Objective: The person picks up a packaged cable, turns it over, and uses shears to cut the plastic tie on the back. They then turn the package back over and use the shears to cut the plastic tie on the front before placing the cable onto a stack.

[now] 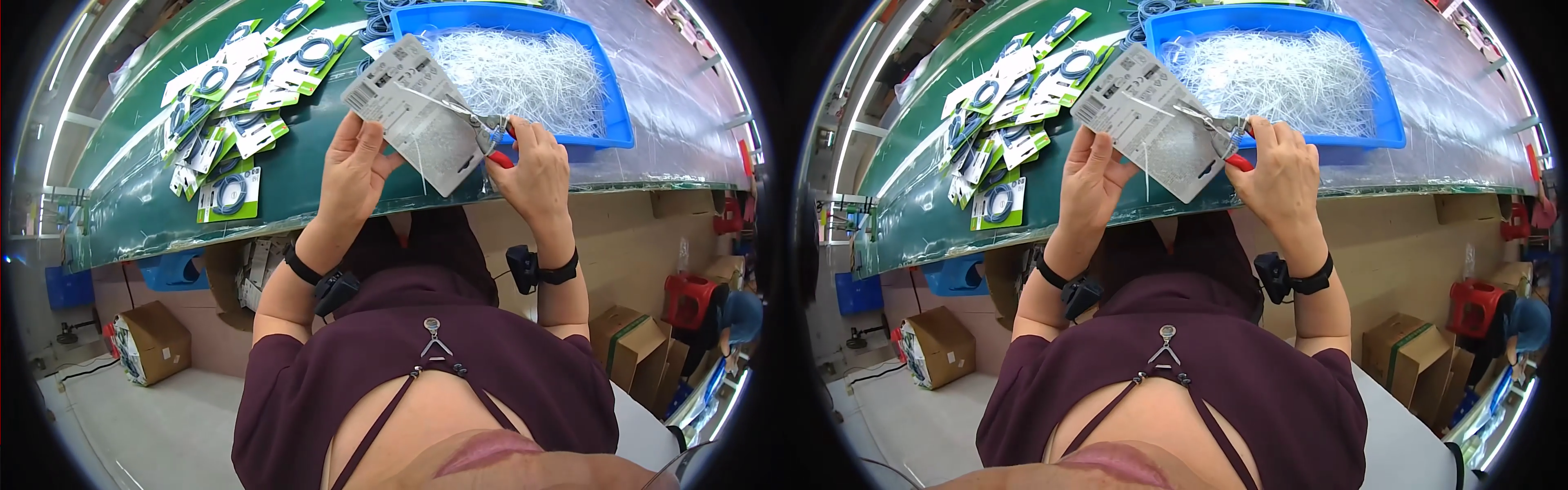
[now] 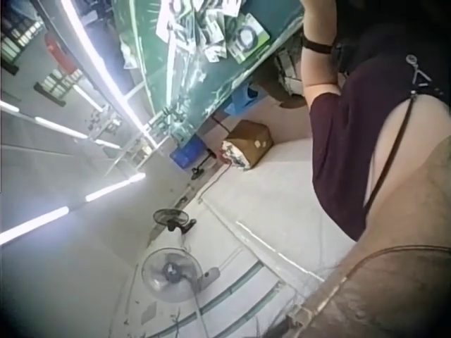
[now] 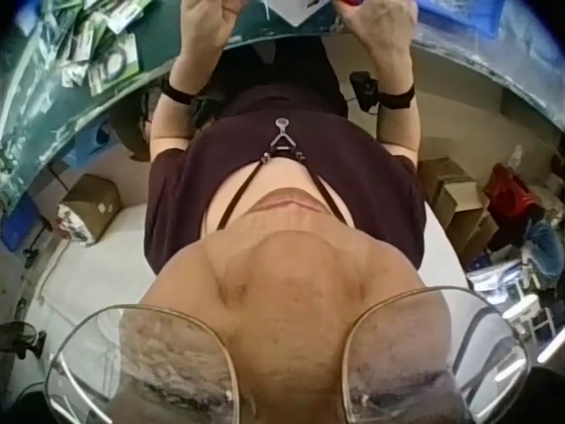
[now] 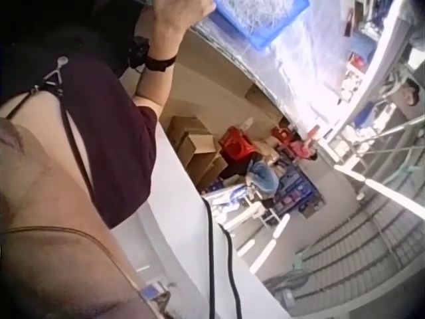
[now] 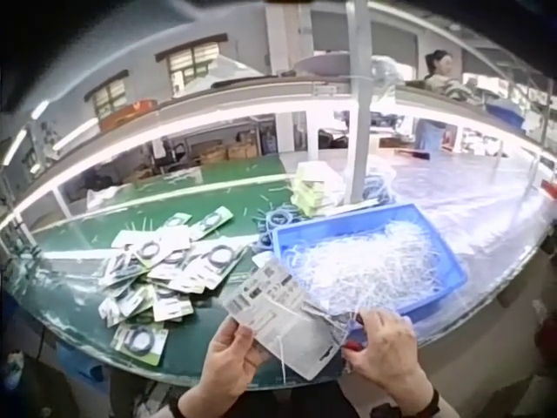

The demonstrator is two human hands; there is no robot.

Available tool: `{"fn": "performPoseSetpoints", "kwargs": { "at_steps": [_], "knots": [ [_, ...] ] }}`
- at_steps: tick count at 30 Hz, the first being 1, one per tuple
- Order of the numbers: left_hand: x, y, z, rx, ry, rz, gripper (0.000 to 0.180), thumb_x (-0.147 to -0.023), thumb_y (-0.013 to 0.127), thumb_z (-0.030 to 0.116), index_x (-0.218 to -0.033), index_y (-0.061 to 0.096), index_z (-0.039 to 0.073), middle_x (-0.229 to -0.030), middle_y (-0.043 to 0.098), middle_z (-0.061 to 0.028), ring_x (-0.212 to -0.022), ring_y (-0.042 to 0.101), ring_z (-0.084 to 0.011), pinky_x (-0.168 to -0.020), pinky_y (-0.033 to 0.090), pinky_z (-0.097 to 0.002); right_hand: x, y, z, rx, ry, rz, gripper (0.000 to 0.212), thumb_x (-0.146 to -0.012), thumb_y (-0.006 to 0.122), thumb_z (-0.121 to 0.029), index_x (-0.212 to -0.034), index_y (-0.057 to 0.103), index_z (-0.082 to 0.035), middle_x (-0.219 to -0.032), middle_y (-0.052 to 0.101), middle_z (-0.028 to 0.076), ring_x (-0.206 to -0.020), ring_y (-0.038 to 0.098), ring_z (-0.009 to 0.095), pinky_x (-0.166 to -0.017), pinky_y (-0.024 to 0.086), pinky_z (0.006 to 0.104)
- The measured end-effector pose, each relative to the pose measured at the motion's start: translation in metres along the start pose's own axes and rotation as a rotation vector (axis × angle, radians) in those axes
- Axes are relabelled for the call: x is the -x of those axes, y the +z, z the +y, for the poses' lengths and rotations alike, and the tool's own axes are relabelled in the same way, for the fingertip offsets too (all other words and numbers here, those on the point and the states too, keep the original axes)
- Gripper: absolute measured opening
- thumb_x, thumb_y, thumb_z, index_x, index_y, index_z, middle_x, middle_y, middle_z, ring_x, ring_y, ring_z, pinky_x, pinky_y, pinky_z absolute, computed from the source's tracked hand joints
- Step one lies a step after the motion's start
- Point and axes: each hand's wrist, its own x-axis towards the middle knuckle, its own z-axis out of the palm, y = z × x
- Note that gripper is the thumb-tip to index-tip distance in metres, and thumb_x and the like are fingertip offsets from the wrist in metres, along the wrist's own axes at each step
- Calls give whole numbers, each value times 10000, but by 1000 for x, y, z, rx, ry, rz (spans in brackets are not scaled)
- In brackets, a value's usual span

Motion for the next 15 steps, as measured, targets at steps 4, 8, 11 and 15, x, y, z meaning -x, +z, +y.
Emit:
{"fn": "performPoseSetpoints", "kwargs": {
  "at_steps": [4, 8, 11, 15],
  "knots": [
    [2, 8, -3, 58, -15, 25, 380, -1009, 452, 147, -1371, 405, 43, -1290, 532, -91, -1190, 532, -213, -962, 504, -472, -2, 1, -2, 36, 12, -17, 499, -707, 740, -278, -1125, 584, -53, -893, 594, 76, -857, 590, 257, -735, 429, 382],
    [0, 4, -8, 79, -18, 20, 379, -1010, 447, 143, -1373, 405, 43, -1294, 529, -85, -1196, 527, -203, -958, 507, -473, -4, -2, -1, 88, -3, -38, 508, -705, 738, -277, -1132, 580, -49, -922, 602, 92, -888, 593, 281, -748, 433, 391],
    [-1, 4, -12, 86, -22, 25, 377, -1011, 446, 144, -1371, 408, 43, -1292, 531, -84, -1193, 528, -205, -956, 507, -474, -5, -4, 2, 87, -4, -77, 514, -707, 735, -275, -1139, 576, -46, -938, 605, 101, -908, 593, 295, -756, 435, 396],
    [-1, 2, -19, 91, -38, 13, 375, -1011, 445, 146, -1370, 411, 42, -1282, 538, -82, -1186, 533, -206, -952, 510, -473, -5, -5, 7, 88, 4, -134, 526, -712, 730, -262, -1159, 563, -42, -933, 601, 101, -917, 591, 295, -764, 434, 394]
  ]
}}
